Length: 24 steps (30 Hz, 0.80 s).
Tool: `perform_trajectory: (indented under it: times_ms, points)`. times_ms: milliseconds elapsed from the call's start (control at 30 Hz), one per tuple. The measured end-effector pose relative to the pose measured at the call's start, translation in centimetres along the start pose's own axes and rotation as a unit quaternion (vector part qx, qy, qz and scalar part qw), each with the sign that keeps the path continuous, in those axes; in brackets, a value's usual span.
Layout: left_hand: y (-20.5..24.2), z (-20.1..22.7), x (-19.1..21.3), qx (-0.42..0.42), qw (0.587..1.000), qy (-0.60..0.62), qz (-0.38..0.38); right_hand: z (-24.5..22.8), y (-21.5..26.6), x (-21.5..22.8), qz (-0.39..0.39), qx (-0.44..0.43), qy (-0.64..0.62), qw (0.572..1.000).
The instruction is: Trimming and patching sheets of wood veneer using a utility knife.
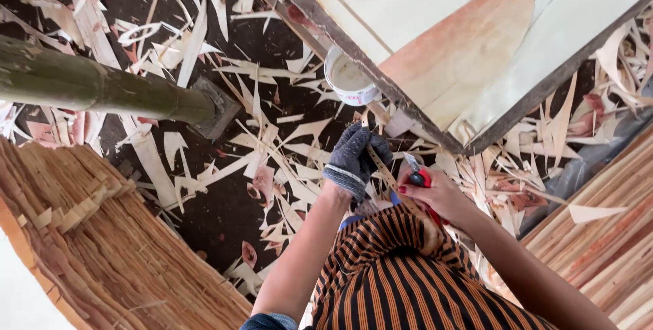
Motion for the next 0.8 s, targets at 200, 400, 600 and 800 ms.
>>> perform_trajectory:
  times_ms: [200,400,600,800]
  points:
    - [5.9,5.7,-11.8,-0.308,0.822,-0.469,0.094,-8.9,0.4,7.1,0.264,0.218,-0.004,0.94]
    - [5.7,1.0,-14.0,-0.45,0.558,-0.697,-0.018,-18.3,0.5,5.0,0.294,0.35,0.027,0.889]
    - [4.2,2.5,-16.1,-0.283,0.767,-0.576,0.021,-13.3,-4.4,8.9,0.329,0.236,0.038,0.914]
    - [-3.2,4.1,-14.1,-0.225,0.875,-0.421,0.084,-12.0,-7.7,9.2,0.226,0.167,-0.163,0.946]
Point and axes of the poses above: each hand's wrist, its own y-axis away from the middle knuckle, its own x-axis out of the back of the hand, z = x × y, the point moved 9 cm from there along -y, towards the middle knuckle, and after that the axes turned 15 degrees about z, right-handed, at the moved point
